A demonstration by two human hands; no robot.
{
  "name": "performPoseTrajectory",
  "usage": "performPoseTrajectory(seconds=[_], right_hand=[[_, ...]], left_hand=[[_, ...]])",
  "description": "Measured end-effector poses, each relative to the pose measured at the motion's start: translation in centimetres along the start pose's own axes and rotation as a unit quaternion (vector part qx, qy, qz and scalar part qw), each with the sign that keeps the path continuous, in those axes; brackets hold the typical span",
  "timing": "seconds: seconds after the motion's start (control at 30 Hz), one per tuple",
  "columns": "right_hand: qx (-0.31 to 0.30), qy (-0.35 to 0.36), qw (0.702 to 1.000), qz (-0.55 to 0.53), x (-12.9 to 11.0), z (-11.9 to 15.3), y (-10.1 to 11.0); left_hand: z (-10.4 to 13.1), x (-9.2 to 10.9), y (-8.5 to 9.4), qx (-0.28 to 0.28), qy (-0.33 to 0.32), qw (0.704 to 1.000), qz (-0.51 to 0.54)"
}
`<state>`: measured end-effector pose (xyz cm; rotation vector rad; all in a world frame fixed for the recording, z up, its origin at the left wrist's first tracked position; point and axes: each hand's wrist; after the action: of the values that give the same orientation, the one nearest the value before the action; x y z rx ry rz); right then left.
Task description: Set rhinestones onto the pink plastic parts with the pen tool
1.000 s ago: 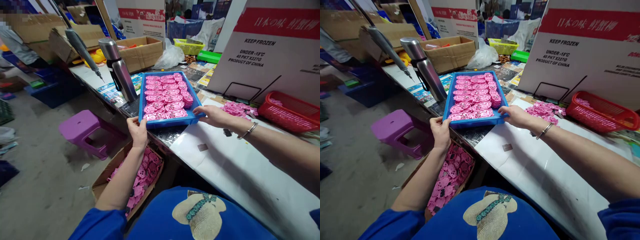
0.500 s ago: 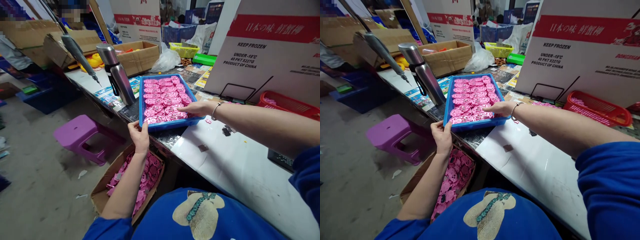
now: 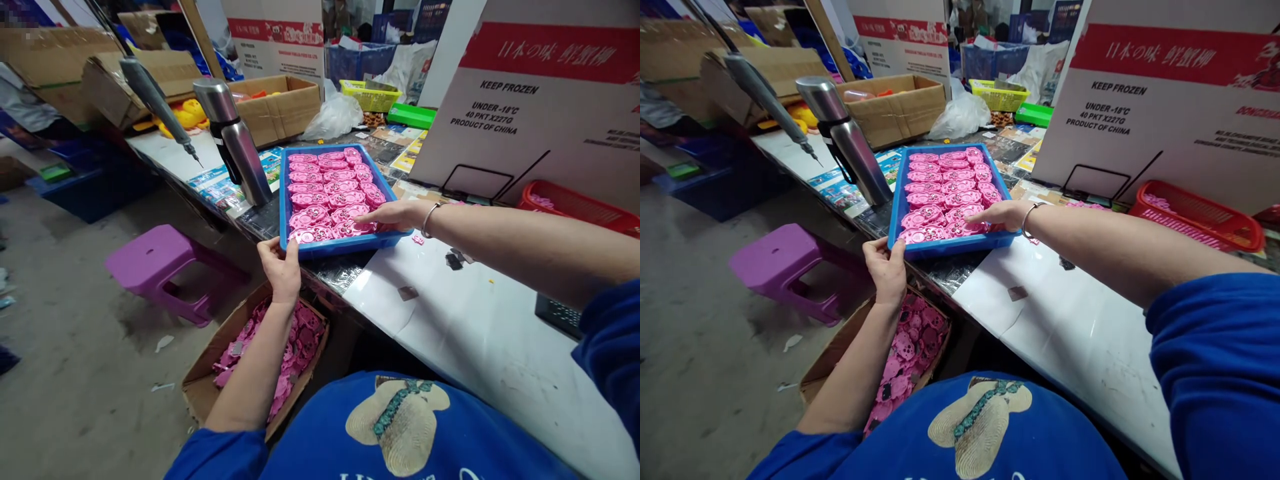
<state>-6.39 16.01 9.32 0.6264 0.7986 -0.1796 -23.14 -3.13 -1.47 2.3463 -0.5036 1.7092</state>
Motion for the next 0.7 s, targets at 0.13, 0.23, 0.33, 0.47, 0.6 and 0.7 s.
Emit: performPoseTrajectory(seconds=[0.13,0.23,0.33,0.47,0.6,0.7], right_hand=[[0.005,-0.038,0.999,-0.031,-0.2,0.0,-0.1],[0.008,-0.049,0.998,-0.042,-0.2,-0.2,-0.2],[0.005,-0.047,0.997,-0.055,-0.1,-0.3,-0.3],[-0.006,-0.039,0.997,-0.07,0.2,-0.5,-0.1],[-0.028,-0.036,0.997,-0.066,0.6,-0.7,0.4],[-0.033,-0.02,0.998,-0.042,0.8,-0.7,0.9]], left_hand=[[0.0,0.0,0.0,-0.001,-0.003,1.0,-0.007],[0.0,0.0,0.1,-0.002,-0.005,1.0,-0.015],[0.0,0.0,0.2,-0.005,-0.01,1.0,-0.018],[0.1,0.0,0.2,-0.005,-0.016,1.0,-0.022],[0.2,0.1,0.2,-0.002,-0.022,0.999,-0.026],[0.3,0.2,0.2,0.0,-0.027,0.999,-0.027]])
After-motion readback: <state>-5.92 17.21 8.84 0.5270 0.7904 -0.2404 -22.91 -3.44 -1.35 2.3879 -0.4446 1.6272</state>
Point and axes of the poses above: each hand's wrist, its own z-axis away from the middle knuckle, its own y-axis out of the back of the hand, x = y × z, and after that the axes turned 3 degrees about y, right-handed
